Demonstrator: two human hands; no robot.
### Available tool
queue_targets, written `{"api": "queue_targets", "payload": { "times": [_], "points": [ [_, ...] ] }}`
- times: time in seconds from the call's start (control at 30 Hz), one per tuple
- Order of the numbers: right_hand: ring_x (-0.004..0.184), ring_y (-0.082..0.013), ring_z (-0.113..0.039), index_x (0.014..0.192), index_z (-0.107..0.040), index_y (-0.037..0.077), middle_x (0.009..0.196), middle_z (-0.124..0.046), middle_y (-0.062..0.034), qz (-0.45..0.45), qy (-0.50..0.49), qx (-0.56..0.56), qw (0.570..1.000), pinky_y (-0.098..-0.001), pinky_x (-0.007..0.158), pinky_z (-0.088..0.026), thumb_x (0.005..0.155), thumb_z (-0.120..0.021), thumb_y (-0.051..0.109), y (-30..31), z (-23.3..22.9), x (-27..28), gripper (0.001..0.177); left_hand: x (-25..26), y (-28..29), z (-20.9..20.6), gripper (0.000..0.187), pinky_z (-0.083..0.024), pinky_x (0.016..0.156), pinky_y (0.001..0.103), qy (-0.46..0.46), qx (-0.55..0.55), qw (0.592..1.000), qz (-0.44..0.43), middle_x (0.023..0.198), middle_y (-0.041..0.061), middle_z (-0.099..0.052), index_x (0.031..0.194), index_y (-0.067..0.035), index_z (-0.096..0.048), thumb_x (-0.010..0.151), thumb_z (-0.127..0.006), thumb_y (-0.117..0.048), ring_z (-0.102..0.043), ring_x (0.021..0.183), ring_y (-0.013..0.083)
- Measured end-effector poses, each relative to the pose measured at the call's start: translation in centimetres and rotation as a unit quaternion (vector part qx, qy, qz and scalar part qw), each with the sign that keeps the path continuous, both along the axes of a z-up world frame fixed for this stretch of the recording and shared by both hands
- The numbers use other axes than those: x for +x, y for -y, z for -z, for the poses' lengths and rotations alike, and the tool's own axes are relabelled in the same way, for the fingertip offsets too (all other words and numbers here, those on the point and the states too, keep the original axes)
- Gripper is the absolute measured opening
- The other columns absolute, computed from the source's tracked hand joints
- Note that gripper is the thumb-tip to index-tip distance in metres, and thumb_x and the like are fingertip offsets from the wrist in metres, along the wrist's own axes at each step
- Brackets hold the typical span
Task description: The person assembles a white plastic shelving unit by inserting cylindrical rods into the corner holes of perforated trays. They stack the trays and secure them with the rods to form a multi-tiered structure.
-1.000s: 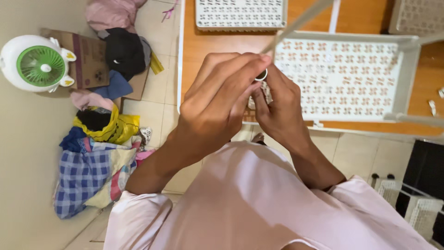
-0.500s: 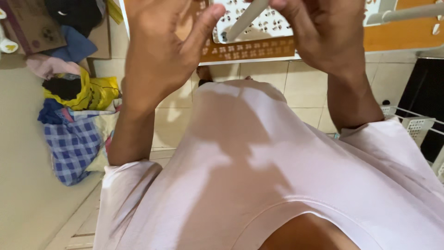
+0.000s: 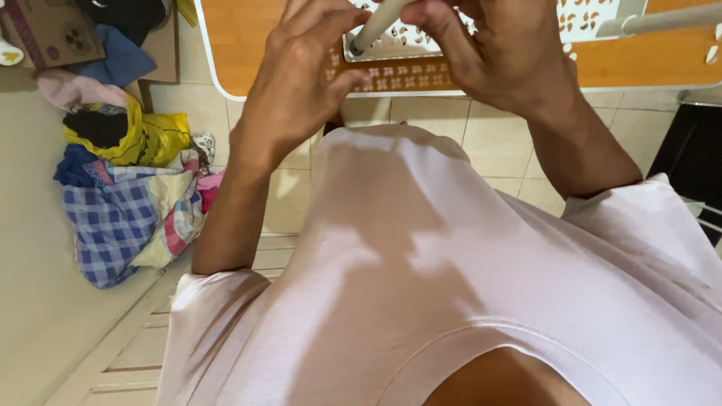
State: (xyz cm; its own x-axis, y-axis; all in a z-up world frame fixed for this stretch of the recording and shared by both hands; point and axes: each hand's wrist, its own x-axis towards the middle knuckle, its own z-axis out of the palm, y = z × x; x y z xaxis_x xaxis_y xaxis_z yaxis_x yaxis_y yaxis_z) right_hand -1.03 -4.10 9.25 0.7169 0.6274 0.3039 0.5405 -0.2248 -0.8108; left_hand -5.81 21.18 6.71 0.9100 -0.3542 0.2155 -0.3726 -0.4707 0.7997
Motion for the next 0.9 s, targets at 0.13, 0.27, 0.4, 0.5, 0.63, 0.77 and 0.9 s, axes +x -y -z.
{"api": "queue_targets", "payload": {
  "times": [0.13,0.27,0.4,0.5,0.63,0.77,0.9],
  "points": [
    [0.117,-0.0234,-0.073,0.129,-0.053,-0.009,0.123,-0.068,-0.0164,-0.062,0.048,0.018,0.997,-0.0295,0.105,-0.064,0.117,-0.058,-0.013,-0.5,-0.9,0.5,0.014,0.1,0.5,0.4,0.045,-0.050,0.098,0.044,0.015,0.005,1.000,-0.020,0.118,0.015,-0.067,0.124,0.003,-0.066,0.084,-0.087,0.004,-0.060,0.115,0.0364],
    [0.119,-0.0228,-0.073,0.132,-0.053,-0.008,0.128,-0.068,-0.0168,-0.084,0.036,0.034,0.995,-0.0292,0.104,-0.062,0.117,-0.058,-0.013,-0.9,-1.4,0.7,0.016,-0.1,0.8,0.8,0.044,-0.051,0.095,0.045,0.019,-0.011,1.000,-0.022,0.116,0.016,-0.067,0.125,0.002,-0.064,0.086,-0.084,0.005,-0.061,0.113,0.0361],
    [0.109,-0.0224,-0.074,0.130,-0.057,-0.006,0.124,-0.070,-0.0169,-0.070,0.054,0.013,0.996,-0.0293,0.094,-0.064,0.110,-0.065,-0.010,-1.4,-1.8,1.0,0.022,-0.2,0.6,0.8,0.039,-0.052,0.091,0.044,-0.027,-0.040,0.999,-0.016,0.114,0.016,-0.065,0.126,0.001,-0.062,0.091,-0.079,0.009,-0.064,0.109,0.0337],
    [0.115,-0.0237,-0.073,0.130,-0.057,-0.005,0.120,-0.071,-0.0147,-0.073,0.121,0.003,0.990,-0.0308,0.097,-0.062,0.110,-0.071,-0.006,-1.6,-1.8,0.9,0.024,0.0,0.5,1.0,0.034,-0.051,0.091,0.045,0.008,-0.023,1.000,-0.005,0.111,0.016,-0.065,0.120,0.002,-0.061,0.093,-0.080,0.009,-0.062,0.108,0.0352],
    [0.115,-0.0205,-0.074,0.133,-0.057,-0.001,0.123,-0.072,-0.0122,-0.089,0.086,0.007,0.992,-0.0277,0.098,-0.063,0.112,-0.073,-0.005,-1.9,-2.0,0.8,0.027,0.4,0.2,1.2,0.032,-0.051,0.087,0.044,0.011,-0.021,1.000,0.004,0.108,0.017,-0.065,0.115,0.002,-0.063,0.089,-0.079,0.009,-0.061,0.103,0.0364],
    [0.112,-0.0206,-0.074,0.133,-0.060,-0.001,0.122,-0.072,-0.0107,-0.087,0.138,-0.024,0.986,-0.0286,0.094,-0.061,0.111,-0.075,-0.005,-1.6,-2.3,1.1,0.026,0.6,0.2,1.8,0.033,-0.050,0.086,0.045,0.024,-0.015,1.000,0.003,0.107,0.015,-0.068,0.116,0.000,-0.066,0.088,-0.081,0.008,-0.062,0.100,0.0344],
    [0.107,-0.0203,-0.073,0.127,-0.063,-0.001,0.121,-0.073,-0.0100,-0.067,0.181,-0.052,0.980,-0.0294,0.089,-0.059,0.109,-0.076,-0.007,-1.6,-2.6,1.0,0.023,0.7,0.2,2.3,0.035,-0.051,0.084,0.044,0.032,-0.025,0.999,0.002,0.105,0.013,-0.068,0.118,0.000,-0.066,0.088,-0.083,0.007,-0.062,0.098,0.0326]
  ]
}}
